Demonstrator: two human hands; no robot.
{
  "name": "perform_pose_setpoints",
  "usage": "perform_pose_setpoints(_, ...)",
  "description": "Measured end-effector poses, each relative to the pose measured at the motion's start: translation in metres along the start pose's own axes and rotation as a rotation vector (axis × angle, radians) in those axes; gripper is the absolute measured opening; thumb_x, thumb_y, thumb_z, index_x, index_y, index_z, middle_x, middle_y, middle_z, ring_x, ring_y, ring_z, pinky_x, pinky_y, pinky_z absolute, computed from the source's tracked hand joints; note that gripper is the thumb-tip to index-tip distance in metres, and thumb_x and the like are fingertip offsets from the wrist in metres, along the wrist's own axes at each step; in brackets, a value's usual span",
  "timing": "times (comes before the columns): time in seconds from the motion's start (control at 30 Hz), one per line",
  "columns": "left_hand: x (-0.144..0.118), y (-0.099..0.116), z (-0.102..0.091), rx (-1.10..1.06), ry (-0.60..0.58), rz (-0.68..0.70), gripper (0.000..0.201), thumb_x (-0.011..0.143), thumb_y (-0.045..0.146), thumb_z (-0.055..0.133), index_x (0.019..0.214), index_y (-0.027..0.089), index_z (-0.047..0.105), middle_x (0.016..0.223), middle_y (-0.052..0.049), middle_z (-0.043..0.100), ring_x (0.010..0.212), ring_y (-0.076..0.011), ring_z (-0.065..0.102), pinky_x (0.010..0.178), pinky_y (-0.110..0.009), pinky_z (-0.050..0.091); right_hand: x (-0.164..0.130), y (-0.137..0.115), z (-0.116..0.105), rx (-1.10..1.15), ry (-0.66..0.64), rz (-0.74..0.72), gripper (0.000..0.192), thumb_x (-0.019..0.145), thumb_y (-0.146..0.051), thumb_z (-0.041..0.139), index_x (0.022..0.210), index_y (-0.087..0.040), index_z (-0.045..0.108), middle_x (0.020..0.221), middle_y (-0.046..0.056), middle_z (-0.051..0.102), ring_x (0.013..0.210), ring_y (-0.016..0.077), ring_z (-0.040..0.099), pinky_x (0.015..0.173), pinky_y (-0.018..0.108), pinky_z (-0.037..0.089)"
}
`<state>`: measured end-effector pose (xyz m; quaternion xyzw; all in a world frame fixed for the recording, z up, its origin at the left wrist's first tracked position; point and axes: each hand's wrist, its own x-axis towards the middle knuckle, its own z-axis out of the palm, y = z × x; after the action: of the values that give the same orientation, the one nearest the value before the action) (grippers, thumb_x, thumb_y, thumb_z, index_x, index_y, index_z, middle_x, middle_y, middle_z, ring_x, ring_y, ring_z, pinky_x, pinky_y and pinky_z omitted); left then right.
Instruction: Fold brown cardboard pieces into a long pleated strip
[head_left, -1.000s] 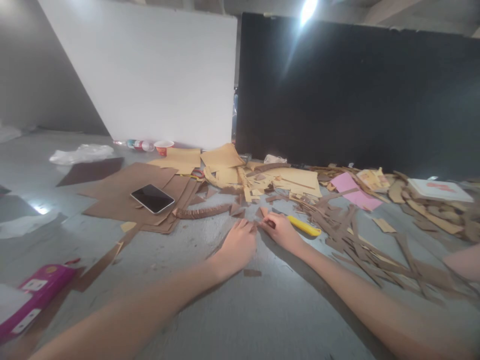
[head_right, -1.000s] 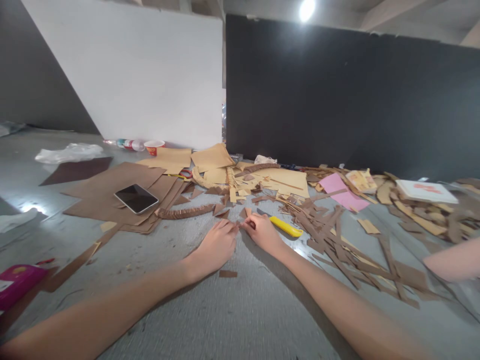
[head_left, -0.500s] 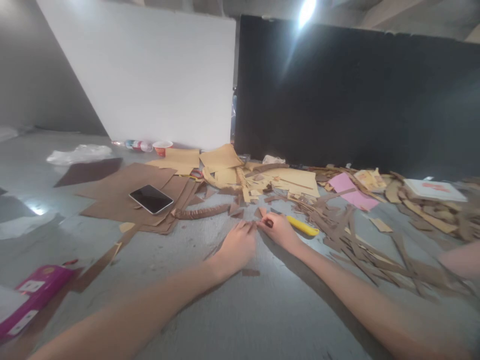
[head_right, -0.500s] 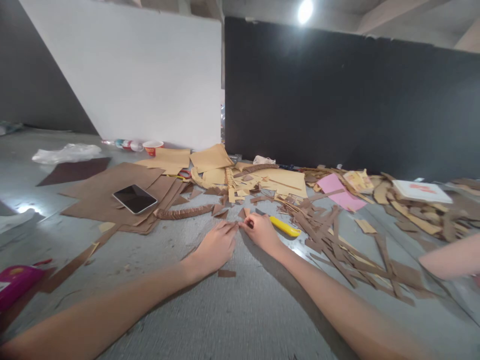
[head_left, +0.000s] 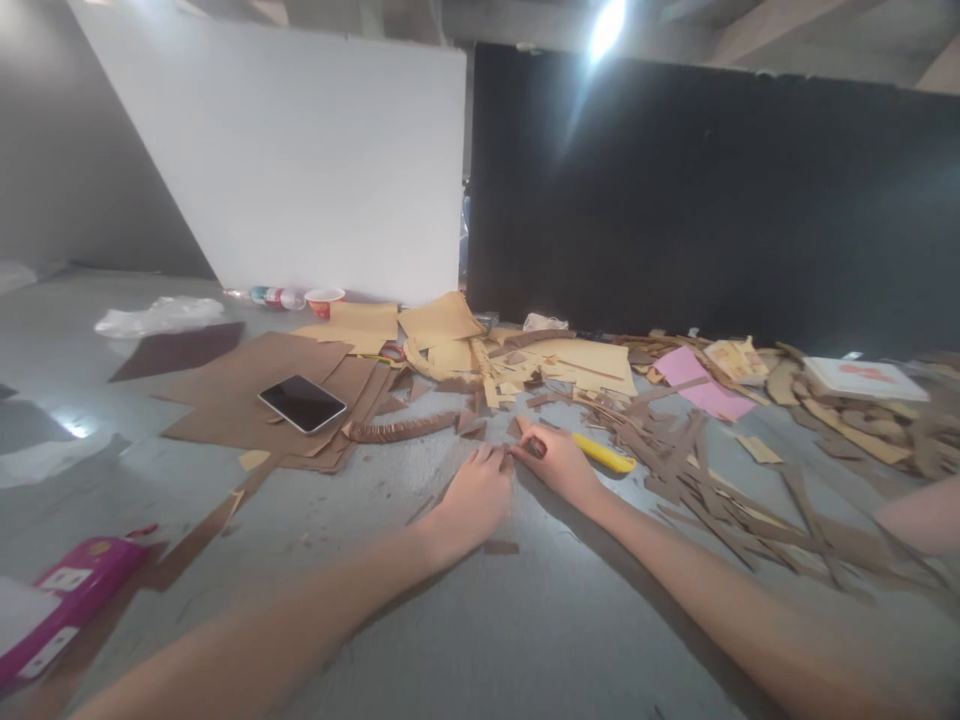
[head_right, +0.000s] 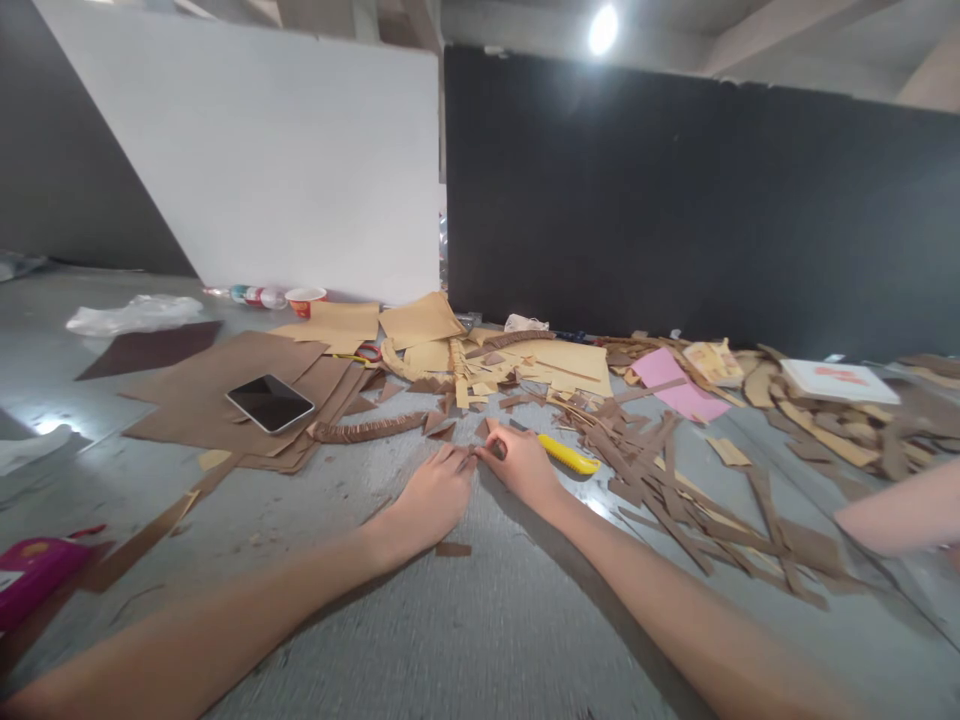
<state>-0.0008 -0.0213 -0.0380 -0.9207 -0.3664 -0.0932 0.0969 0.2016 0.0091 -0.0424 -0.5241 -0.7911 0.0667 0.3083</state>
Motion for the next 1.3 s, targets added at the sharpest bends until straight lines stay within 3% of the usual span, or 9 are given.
perform_pose_setpoints(0.17, -0.001, 0.001, -0.006, 0.011, -0.009, 0.033, 0.02, 0.095, 0.016, 0.062, 0.107, 0.009, 0.077, 0.115, -0.018, 0.07, 0.115, -0.0335, 0.061, 0.101, -0.045, 0.05, -0.007, -0.001, -0.004, -0.01, 0.043, -0.083, 0.057, 0.114, -0.038, 0.038, 0.065, -0.021, 0.062, 0.063, 0.002, 0.065, 0.061, 0.0166, 0.056, 0.078, 0.034, 0.038)
perform_pose_setpoints(0.37, -0.001, 0.003, -0.014, 0.015, -0.03, 0.042, 0.02, 0.096, 0.014, 0.061, 0.103, 0.009, 0.079, 0.118, -0.019, 0.069, 0.113, -0.0326, 0.06, 0.097, -0.044, 0.05, -0.008, 0.001, -0.003, -0.038, 0.009, -0.136, 0.057, 0.109, -0.03, 0.042, 0.053, -0.021, 0.043, 0.053, 0.001, 0.058, 0.053, 0.0141, 0.047, 0.076, 0.034, 0.037)
perform_pose_setpoints(0.5, 0.0, 0.002, -0.015, 0.012, -0.034, 0.051, 0.02, 0.096, 0.014, 0.061, 0.103, 0.009, 0.079, 0.117, -0.019, 0.07, 0.113, -0.0326, 0.06, 0.097, -0.044, 0.05, -0.007, -0.001, -0.003, -0.01, -0.005, -0.151, 0.057, 0.109, -0.029, 0.044, 0.053, -0.021, 0.038, 0.049, -0.002, 0.052, 0.05, 0.0131, 0.038, 0.074, 0.033, 0.037)
perform_pose_setpoints(0.73, -0.002, 0.004, -0.018, -0.006, -0.041, 0.036, 0.023, 0.094, 0.015, 0.063, 0.111, 0.007, 0.077, 0.119, -0.02, 0.069, 0.117, -0.0336, 0.059, 0.1, -0.045, 0.049, -0.008, 0.0, -0.003, -0.04, -0.02, -0.219, 0.057, 0.11, -0.027, 0.043, 0.054, -0.02, 0.044, 0.052, -0.002, 0.055, 0.052, 0.0128, 0.04, 0.076, 0.033, 0.036)
perform_pose_setpoints(0.87, -0.005, 0.009, -0.017, -0.008, 0.015, -0.089, 0.036, 0.095, 0.016, 0.063, 0.129, 0.009, 0.07, 0.127, -0.019, 0.068, 0.119, -0.0337, 0.059, 0.098, -0.044, 0.05, -0.009, -0.003, -0.004, -0.096, -0.004, -0.252, 0.059, 0.111, -0.028, 0.04, 0.054, -0.02, 0.047, 0.053, 0.0, 0.056, 0.053, 0.0131, 0.043, 0.075, 0.034, 0.035)
perform_pose_setpoints(1.0, -0.007, 0.009, -0.017, -0.059, 0.057, -0.185, 0.036, 0.095, 0.015, 0.059, 0.13, 0.012, 0.07, 0.127, -0.018, 0.068, 0.121, -0.0342, 0.058, 0.097, -0.046, 0.052, -0.012, -0.007, -0.007, -0.125, -0.038, -0.298, 0.062, 0.114, -0.033, 0.032, 0.055, -0.021, 0.051, 0.055, 0.002, 0.058, 0.055, 0.0144, 0.047, 0.078, 0.035, 0.038)
perform_pose_setpoints(1.17, -0.006, 0.005, -0.017, -0.104, 0.063, -0.183, 0.041, 0.096, 0.016, 0.054, 0.135, 0.01, 0.067, 0.127, -0.019, 0.068, 0.123, -0.0354, 0.056, 0.097, -0.049, 0.052, -0.013, -0.009, -0.009, -0.136, -0.137, -0.304, 0.065, 0.114, -0.038, 0.027, 0.058, -0.023, 0.057, 0.059, 0.005, 0.061, 0.059, 0.0165, 0.052, 0.079, 0.037, 0.039)
perform_pose_setpoints(1.3, -0.006, 0.006, -0.016, -0.104, 0.098, -0.176, 0.043, 0.096, 0.016, 0.053, 0.137, 0.011, 0.066, 0.131, -0.018, 0.066, 0.127, -0.0347, 0.054, 0.099, -0.047, 0.051, -0.012, -0.01, -0.01, -0.131, -0.122, -0.305, 0.064, 0.113, -0.036, 0.029, 0.058, -0.022, 0.058, 0.058, 0.005, 0.061, 0.057, 0.0163, 0.05, 0.078, 0.037, 0.039)
